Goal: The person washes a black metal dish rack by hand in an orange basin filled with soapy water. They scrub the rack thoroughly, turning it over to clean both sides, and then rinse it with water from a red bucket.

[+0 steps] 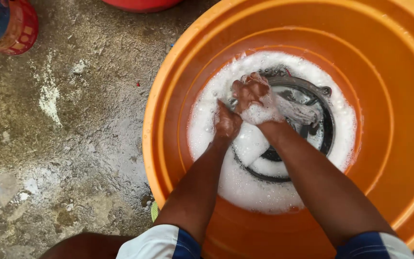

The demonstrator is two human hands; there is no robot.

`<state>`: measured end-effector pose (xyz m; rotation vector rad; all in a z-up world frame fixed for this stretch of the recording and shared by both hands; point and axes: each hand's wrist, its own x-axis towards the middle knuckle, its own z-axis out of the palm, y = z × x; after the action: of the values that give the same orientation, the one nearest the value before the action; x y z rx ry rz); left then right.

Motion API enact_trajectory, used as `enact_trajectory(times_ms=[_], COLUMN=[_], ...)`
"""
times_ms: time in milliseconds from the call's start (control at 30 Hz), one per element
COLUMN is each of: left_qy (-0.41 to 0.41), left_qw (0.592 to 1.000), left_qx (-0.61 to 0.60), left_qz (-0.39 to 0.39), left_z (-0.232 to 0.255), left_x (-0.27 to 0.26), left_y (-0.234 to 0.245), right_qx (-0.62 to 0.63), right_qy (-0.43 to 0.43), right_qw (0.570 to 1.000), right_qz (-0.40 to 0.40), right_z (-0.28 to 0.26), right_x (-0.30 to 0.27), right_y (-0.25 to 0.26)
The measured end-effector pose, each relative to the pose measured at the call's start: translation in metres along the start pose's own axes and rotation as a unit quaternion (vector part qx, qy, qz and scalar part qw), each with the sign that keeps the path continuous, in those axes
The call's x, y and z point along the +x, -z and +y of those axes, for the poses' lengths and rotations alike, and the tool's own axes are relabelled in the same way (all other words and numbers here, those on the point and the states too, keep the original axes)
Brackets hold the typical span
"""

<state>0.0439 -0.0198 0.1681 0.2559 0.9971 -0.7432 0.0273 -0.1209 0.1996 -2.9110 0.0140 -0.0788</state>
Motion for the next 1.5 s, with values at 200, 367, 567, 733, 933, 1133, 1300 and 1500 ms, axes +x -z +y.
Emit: enact_trajectory(times_ms=[200, 367, 567, 733, 933, 1133, 1300, 1500], left_qy=[0.054, -0.007, -0.236, -0.086, -0.185, -0.129, -0.244, -0.043], left_qw=[0.941, 0.997, 0.820, 0.932, 0.857, 0.765, 0.593, 0.937], left_qx=[-0.333, 0.051, 0.522, 0.352, 0.375, 0.628, 0.767, 0.333], left_qz=[-0.002, -0.060, -0.016, 0.020, -0.301, 0.059, 0.029, 0.099], left_z=[0.023, 0.014, 0.000, 0.005, 0.024, 0.016, 0.005, 0.010], left_x=[0.106, 0.034, 0.079, -0.042, 0.140, 0.001, 0.083, 0.028], left_y=[0.091, 0.047, 0.091, 0.001, 0.189, 0.036, 0.080, 0.045], right_qx=[0.505, 0.800, 0.444, 0.363, 0.139, 0.259, 0.493, 0.542], right_qy=[-0.154, -0.266, -0.360, -0.354, -0.308, -0.275, -0.268, -0.222], right_qw=[0.848, 0.534, 0.806, 0.848, 0.918, 0.903, 0.803, 0.805], right_qz=[-0.034, 0.057, 0.157, 0.155, 0.209, 0.206, 0.203, 0.093], right_z=[0.079, 0.127, 0.079, 0.035, 0.025, 0.085, 0.064, 0.073], right_x=[-0.006, -0.042, -0.025, -0.037, -0.066, -0.064, -0.052, -0.056], right_y=[-0.020, -0.019, 0.041, 0.090, 0.065, 0.023, 0.066, 0.076])
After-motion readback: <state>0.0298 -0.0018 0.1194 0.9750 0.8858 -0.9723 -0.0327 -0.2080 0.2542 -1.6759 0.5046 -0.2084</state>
